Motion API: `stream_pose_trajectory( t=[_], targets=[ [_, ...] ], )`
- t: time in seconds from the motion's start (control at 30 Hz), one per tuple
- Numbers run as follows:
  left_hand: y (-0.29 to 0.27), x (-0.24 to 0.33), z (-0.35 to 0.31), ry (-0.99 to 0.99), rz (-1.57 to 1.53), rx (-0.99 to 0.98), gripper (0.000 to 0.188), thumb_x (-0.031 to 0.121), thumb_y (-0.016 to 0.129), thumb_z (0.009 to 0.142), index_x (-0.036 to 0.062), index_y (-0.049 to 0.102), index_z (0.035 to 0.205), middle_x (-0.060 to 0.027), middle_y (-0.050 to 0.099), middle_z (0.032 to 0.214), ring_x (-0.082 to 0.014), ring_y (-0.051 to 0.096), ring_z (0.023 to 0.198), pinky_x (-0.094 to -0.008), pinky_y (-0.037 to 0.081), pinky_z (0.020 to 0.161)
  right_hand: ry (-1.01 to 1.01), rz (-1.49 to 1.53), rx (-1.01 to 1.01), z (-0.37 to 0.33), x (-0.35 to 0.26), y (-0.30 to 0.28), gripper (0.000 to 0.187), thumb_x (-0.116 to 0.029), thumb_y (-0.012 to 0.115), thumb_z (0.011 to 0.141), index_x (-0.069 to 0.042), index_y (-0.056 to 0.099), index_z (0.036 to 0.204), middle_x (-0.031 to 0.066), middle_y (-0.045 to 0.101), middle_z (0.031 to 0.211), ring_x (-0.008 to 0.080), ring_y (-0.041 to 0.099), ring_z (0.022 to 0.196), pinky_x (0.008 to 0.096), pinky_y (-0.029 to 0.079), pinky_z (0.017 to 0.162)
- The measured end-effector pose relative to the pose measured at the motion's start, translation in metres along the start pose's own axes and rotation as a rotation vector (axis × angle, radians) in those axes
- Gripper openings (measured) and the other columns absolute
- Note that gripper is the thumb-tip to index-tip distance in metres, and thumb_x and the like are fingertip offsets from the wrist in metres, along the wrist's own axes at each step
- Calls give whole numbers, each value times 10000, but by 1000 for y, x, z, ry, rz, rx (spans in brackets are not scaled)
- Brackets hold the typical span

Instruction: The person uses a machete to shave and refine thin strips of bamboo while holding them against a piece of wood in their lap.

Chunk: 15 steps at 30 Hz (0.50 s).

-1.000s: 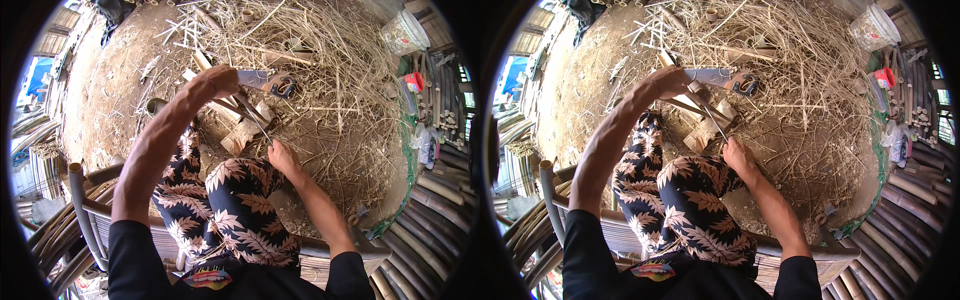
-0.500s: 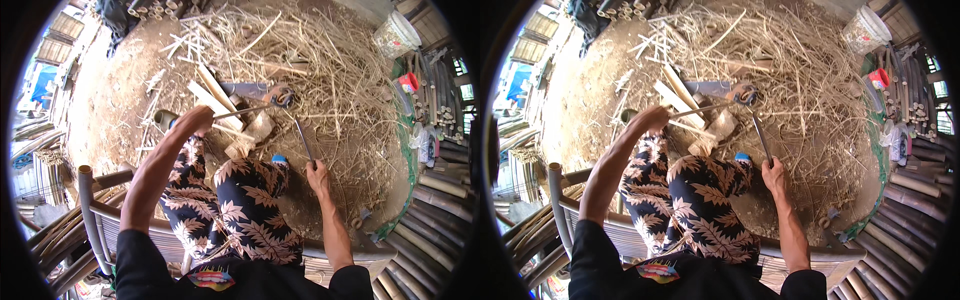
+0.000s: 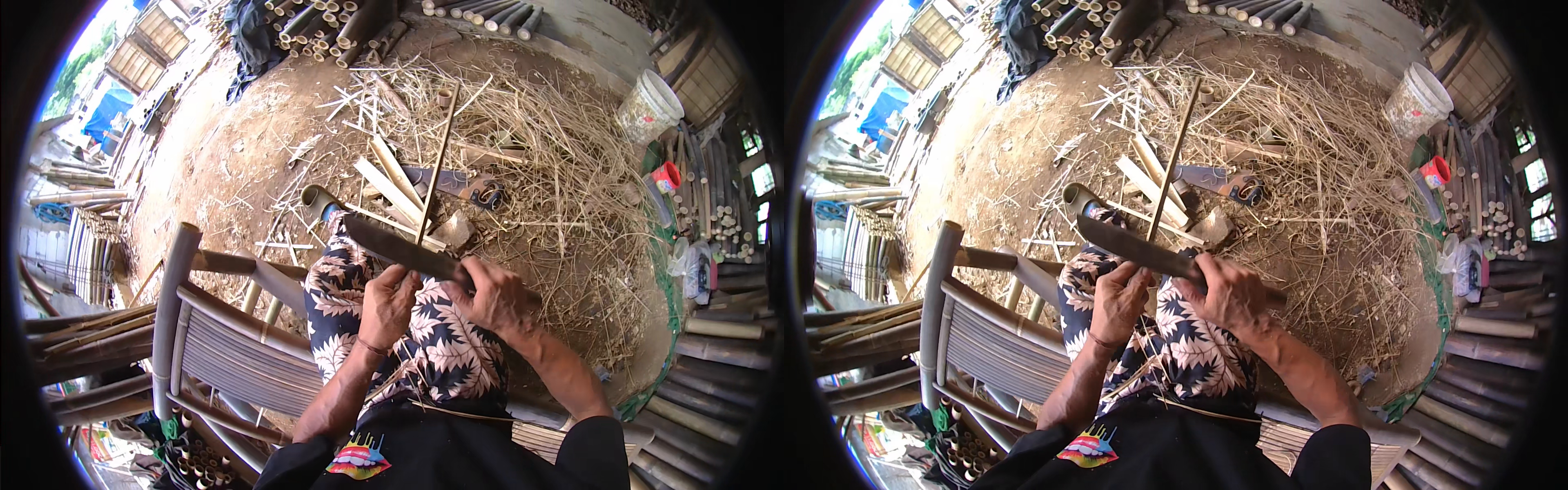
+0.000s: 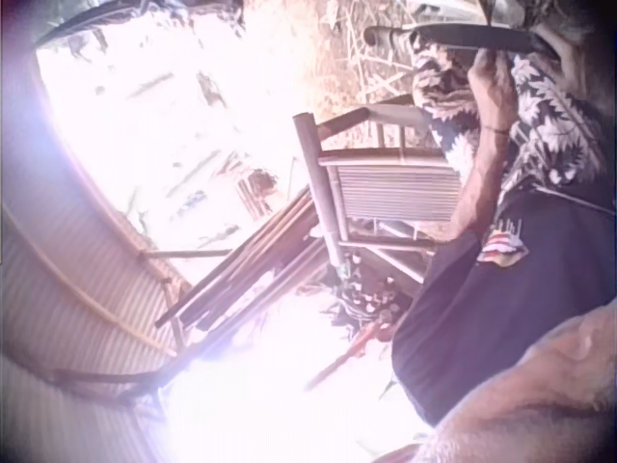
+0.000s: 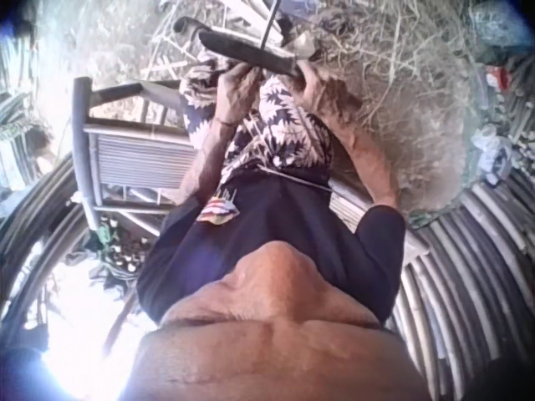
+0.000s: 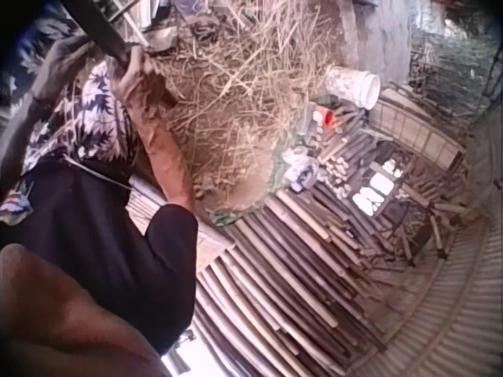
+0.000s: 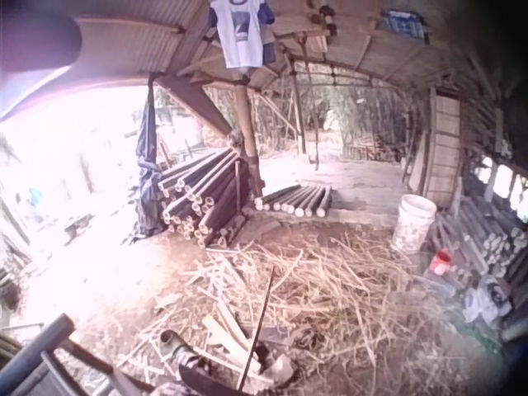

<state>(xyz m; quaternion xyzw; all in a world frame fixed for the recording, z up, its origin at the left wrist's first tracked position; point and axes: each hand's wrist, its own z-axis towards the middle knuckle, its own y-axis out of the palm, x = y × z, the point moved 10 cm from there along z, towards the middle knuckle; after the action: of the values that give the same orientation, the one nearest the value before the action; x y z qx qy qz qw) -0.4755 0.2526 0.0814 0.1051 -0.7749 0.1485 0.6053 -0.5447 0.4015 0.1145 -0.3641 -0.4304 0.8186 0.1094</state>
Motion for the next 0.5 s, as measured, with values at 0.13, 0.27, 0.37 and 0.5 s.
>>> stream_pose_trajectory(
  t=[0.13, 0.27, 0.37, 0.5],
  targets=[
    [-6, -9, -35, -3, 78, 47, 272, 197, 556, 981, -33, 620, 1112, 52, 536, 756, -15, 430, 635, -184, 357, 529, 191, 110, -116, -8, 10, 17, 484, -555, 474, 943, -82, 557, 879, 75, 555, 548, 249, 595, 458, 387, 475, 424],
    [-10, -7, -69, 2, 47, 65, 298, 144, 564, 967, -43, 599, 1195, 35, 561, 796, -33, 461, 706, -195, 395, 598, 61, -25, 68, -3, 7, 3, 543, -619, 408, 945, -106, 519, 808, 26, 506, 512, 116, 504, 405, 302, 392, 340],
    [-18, -24, -91, -89, 93, -45, 264, 101, 543, 965, -26, 598, 1189, -16, 611, 796, -91, 499, 705, -259, 447, 630, 295, -42, -187, -5, 40, 15, 552, -629, 390, 946, -112, 511, 798, -22, 443, 512, 86, 423, 396, 283, 338, 315],
    [-26, -43, -156, -42, 114, -188, 281, 139, 556, 972, -33, 607, 1187, -18, 585, 768, -93, 497, 680, -264, 424, 606, 711, -63, -108, -7, 156, -41, 597, -663, 288, 953, -118, 525, 895, -90, 335, 533, 44, 278, 402, 256, 214, 332]
  ],
)
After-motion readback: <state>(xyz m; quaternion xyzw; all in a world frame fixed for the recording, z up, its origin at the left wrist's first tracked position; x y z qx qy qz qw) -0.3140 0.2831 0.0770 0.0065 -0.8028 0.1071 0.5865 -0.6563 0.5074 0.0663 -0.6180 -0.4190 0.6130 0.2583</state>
